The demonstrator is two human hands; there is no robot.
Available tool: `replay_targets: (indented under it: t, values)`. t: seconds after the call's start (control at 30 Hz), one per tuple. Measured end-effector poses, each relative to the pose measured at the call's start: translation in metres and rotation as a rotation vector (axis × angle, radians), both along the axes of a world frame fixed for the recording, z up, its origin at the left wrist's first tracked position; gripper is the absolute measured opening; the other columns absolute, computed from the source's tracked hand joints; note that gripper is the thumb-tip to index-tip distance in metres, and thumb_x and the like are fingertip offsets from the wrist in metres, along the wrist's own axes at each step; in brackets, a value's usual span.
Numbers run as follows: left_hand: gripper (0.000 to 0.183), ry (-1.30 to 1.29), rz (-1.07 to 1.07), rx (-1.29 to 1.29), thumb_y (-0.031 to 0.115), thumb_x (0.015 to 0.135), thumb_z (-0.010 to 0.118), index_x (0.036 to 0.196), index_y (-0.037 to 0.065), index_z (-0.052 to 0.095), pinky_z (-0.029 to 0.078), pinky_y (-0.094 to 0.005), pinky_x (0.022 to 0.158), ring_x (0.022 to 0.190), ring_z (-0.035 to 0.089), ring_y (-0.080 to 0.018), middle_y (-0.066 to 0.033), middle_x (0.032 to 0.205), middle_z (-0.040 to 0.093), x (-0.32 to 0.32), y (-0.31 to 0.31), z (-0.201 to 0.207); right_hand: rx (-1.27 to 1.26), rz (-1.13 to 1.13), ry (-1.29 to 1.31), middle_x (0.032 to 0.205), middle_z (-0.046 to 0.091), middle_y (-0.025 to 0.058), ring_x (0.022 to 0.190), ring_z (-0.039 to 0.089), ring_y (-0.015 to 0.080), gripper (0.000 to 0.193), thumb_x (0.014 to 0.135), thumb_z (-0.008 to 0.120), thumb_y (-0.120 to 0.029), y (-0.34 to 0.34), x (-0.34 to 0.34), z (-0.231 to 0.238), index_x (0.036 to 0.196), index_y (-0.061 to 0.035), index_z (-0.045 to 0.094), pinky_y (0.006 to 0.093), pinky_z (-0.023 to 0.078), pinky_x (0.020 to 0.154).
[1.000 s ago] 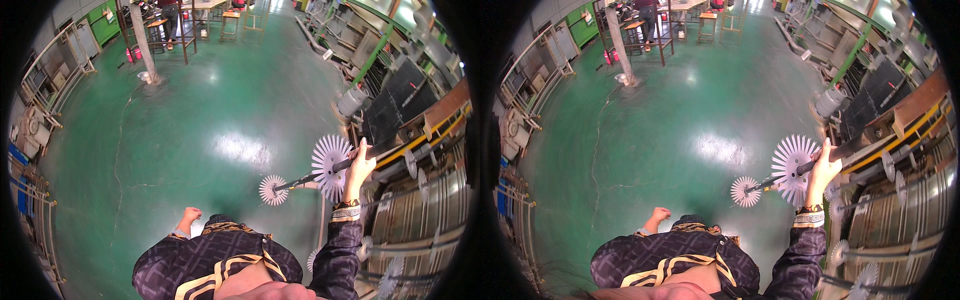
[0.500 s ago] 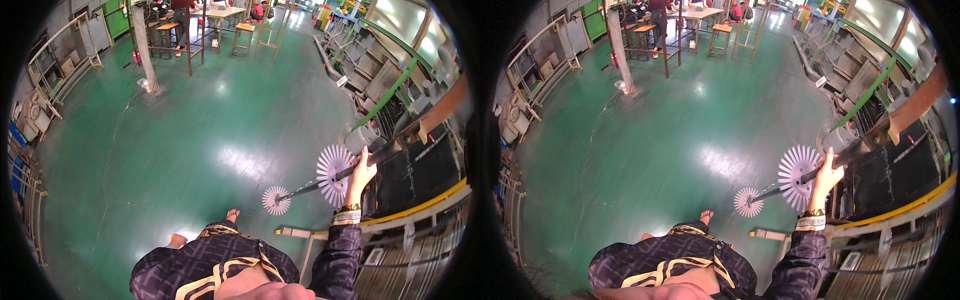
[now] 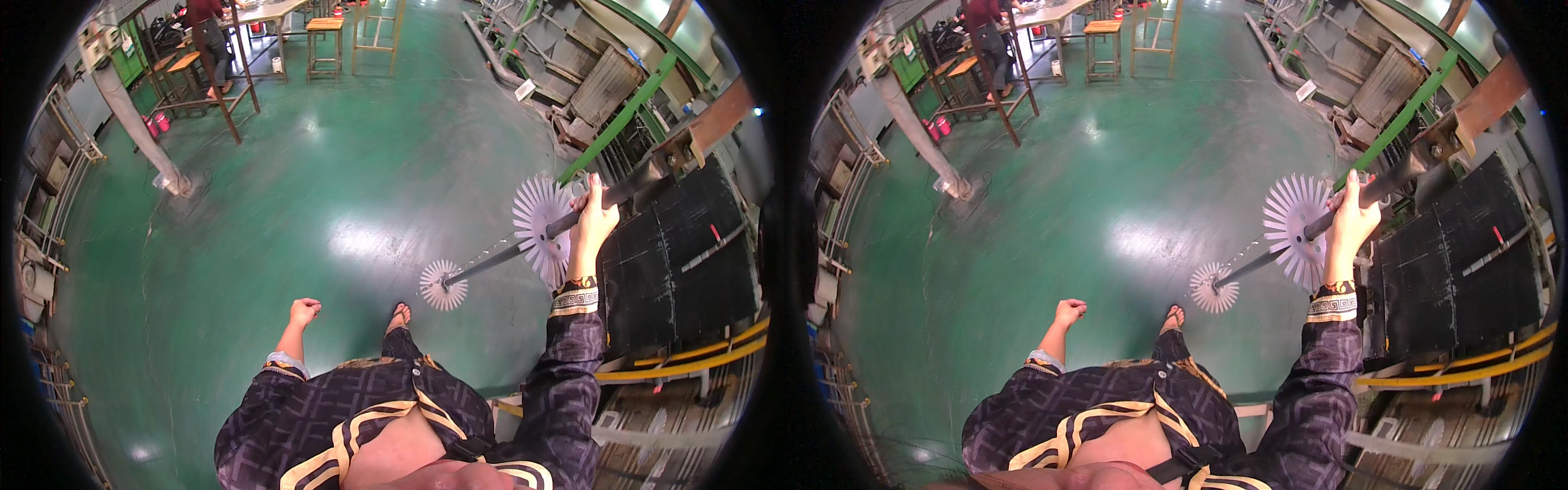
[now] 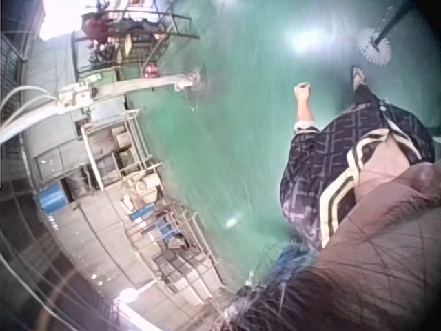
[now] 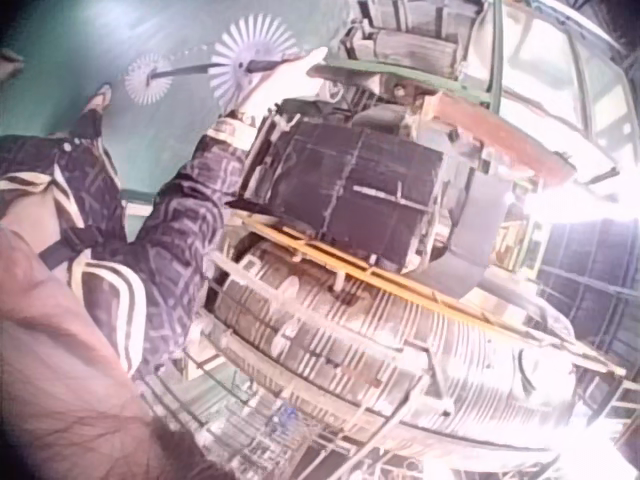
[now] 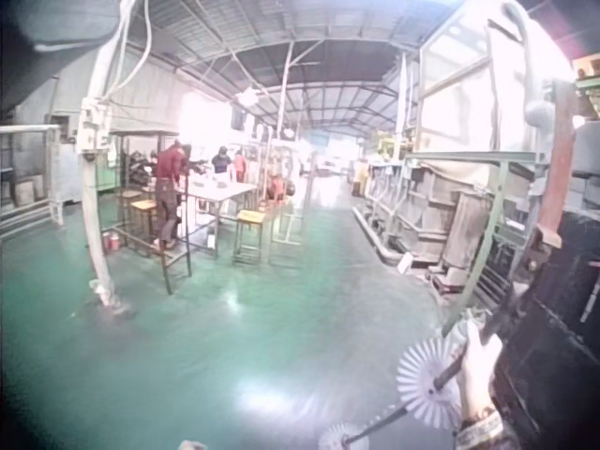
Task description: The person picks up a long rod with a white spiky wheel attached and walks to a work area. They then repeatedly attach small silver chains to the spokes of the wheel by hand.
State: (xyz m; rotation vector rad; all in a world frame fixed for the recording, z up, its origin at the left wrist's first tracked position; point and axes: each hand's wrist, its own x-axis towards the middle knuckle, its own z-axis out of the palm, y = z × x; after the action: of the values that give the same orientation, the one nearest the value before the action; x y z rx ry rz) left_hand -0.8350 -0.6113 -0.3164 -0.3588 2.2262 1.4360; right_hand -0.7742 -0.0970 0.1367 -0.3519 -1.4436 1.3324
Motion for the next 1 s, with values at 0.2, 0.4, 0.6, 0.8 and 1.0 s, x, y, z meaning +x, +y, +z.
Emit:
replay_targets:
  t: [0.2,0.4,0.6,0.8,1.0]
  values:
    - [0.017,-0.287,0.085,-0.053,0.004,0.070,0.068,0.085,-0.002,0.067,0.054,-0.0312,0.054,0.061,0.063,-0.0173,-0.0106,0.074,0.066,-0.043,0.087,-0.020,-0.015,0.037,-0.017,0.052,0.044,0.0012,0.043,0.043,0.0099,0.022,0.086,0.062,-0.014,0.117,-0.139,-0.009,0.072,-0.0032,0.048,0.0266,0.041,0.044]
    - [0.012,-0.447,0.187,-0.029,0.007,0.071,0.063,0.079,-0.001,0.065,0.050,-0.0310,0.047,0.057,0.062,-0.0195,-0.0113,0.069,0.064,-0.113,0.148,-0.051,-0.023,-0.029,-0.037,0.050,0.041,0.0010,0.043,0.041,0.0114,0.028,0.086,0.062,-0.016,0.251,-0.299,-0.025,0.066,-0.0048,0.045,0.0276,0.041,0.046]
    - [0.011,-0.360,-0.053,-0.201,0.014,0.070,0.059,0.070,0.004,0.064,0.048,-0.0318,0.049,0.055,0.061,-0.0196,-0.0101,0.066,0.063,-0.277,0.266,-0.084,-0.027,-0.006,-0.045,0.052,0.041,0.0002,0.044,0.039,0.0096,0.031,0.087,0.060,-0.016,0.387,-0.447,-0.053,0.063,-0.0074,0.042,0.0266,0.040,0.047]
    - [0.014,-0.060,-0.239,-0.387,0.021,0.062,0.066,0.070,0.010,0.069,0.051,-0.0321,0.061,0.059,0.063,-0.0172,-0.0077,0.065,0.065,-0.627,0.455,-0.041,-0.018,-0.088,-0.058,0.049,0.041,-0.0002,0.042,0.039,0.0090,0.031,0.088,0.059,-0.016,0.497,-0.609,-0.066,0.062,-0.0072,0.043,0.0252,0.039,0.045]
    - [0.019,0.173,-0.050,0.009,0.015,0.072,0.066,0.087,0.004,0.068,0.051,-0.0284,0.059,0.060,0.062,-0.0135,-0.0074,0.071,0.066,-0.863,0.625,0.022,-0.059,-0.054,-0.053,0.049,0.041,-0.0005,0.042,0.038,0.0085,0.029,0.088,0.058,-0.015,0.603,-0.785,-0.079,0.064,-0.0062,0.045,0.0250,0.038,0.044]
